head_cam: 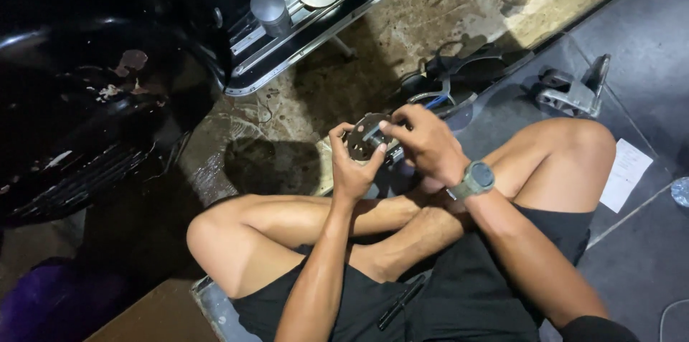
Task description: Inspecting a circular metal motorcycle component using a small hand tool while sitting on the floor next to a scooter.
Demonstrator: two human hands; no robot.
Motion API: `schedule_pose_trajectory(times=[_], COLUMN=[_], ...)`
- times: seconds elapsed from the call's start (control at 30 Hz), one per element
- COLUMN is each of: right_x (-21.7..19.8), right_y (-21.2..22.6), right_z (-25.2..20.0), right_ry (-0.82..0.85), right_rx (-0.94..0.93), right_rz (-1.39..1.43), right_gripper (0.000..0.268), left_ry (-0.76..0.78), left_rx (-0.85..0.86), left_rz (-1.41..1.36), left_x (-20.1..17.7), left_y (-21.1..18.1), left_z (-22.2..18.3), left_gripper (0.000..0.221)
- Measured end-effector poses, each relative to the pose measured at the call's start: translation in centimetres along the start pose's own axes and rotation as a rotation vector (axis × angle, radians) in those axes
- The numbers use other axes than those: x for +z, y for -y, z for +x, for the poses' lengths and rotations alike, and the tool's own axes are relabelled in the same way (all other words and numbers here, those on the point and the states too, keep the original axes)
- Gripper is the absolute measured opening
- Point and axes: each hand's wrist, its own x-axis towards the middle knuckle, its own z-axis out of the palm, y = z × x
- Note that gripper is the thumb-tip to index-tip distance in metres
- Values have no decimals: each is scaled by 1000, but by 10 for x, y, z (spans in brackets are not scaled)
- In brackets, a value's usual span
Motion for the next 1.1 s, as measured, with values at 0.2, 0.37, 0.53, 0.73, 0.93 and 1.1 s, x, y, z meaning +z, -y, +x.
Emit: schedule_pose_trajectory(times=[0.2, 0.37, 0.53, 0.73, 0.93, 1.1], right_x=[-24, -8, -25, -20, -27, -28], right_y=[-4, 8, 9, 22, 9, 9], right_z=[8, 8, 13, 16, 13, 13], right_ry=[6, 44, 43, 44, 64, 63], right_rx=[-30, -67, -43, -56, -10, -26], right_rz=[-108, -9, -5, -52, 8, 68], right_gripper=[52, 48, 50, 30, 63, 36], left_ry=[-47, -18, -7, 34, 10, 14], left_rx=[-15, -32, -67, -78, -86, -86], left_rz=[-46, -48, -60, -45, -32, 16], left_x=[1, 5, 6, 8, 4, 7], left_y=[-2, 10, -2, 4, 6, 1], left_z=[0, 0, 2, 3, 6, 4], left_gripper=[67, 67, 66, 66, 67, 66])
